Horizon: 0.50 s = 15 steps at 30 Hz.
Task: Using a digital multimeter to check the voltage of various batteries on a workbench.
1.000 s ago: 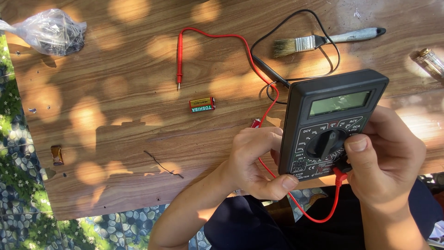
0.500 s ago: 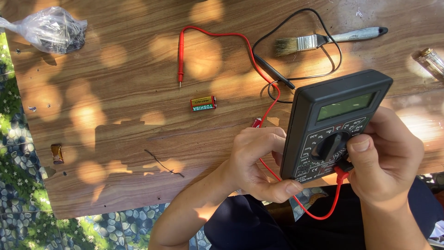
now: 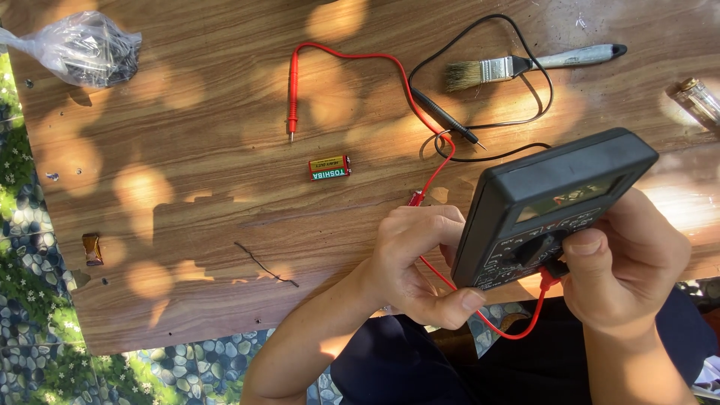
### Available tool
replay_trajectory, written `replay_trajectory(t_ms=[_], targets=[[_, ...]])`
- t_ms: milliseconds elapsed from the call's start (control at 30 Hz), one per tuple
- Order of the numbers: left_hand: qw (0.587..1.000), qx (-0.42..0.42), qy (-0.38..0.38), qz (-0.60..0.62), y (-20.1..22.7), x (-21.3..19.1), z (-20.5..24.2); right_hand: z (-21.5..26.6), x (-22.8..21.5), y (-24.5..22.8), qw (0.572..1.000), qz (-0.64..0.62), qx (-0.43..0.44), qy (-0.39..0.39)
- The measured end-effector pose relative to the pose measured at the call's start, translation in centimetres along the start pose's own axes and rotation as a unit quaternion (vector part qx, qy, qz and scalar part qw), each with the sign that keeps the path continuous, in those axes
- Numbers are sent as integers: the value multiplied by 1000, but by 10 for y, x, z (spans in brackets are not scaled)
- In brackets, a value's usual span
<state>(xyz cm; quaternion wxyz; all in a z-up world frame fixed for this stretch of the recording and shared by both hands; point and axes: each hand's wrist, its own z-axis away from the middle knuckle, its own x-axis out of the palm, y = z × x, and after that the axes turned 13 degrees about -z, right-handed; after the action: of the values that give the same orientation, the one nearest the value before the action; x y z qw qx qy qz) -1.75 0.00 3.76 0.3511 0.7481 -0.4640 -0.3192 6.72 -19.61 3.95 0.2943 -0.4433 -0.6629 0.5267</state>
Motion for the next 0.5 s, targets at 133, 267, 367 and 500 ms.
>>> replay_trajectory(t_ms=[133,267,367,500], targets=[[1000,-1,-1,-3,-1,-1,0,-2,3,-4,1000,-2,7,2],[1000,-22,-4,-10,0,-1,-3,-11,12,-11,999,-32,29,4],[999,-38,7,-17,1,0,-7,-19,19,-20,998,-29,64,-1],[996,-64,20,-59,-1,0,-6,-27,25,-24,995,-54,82,3]])
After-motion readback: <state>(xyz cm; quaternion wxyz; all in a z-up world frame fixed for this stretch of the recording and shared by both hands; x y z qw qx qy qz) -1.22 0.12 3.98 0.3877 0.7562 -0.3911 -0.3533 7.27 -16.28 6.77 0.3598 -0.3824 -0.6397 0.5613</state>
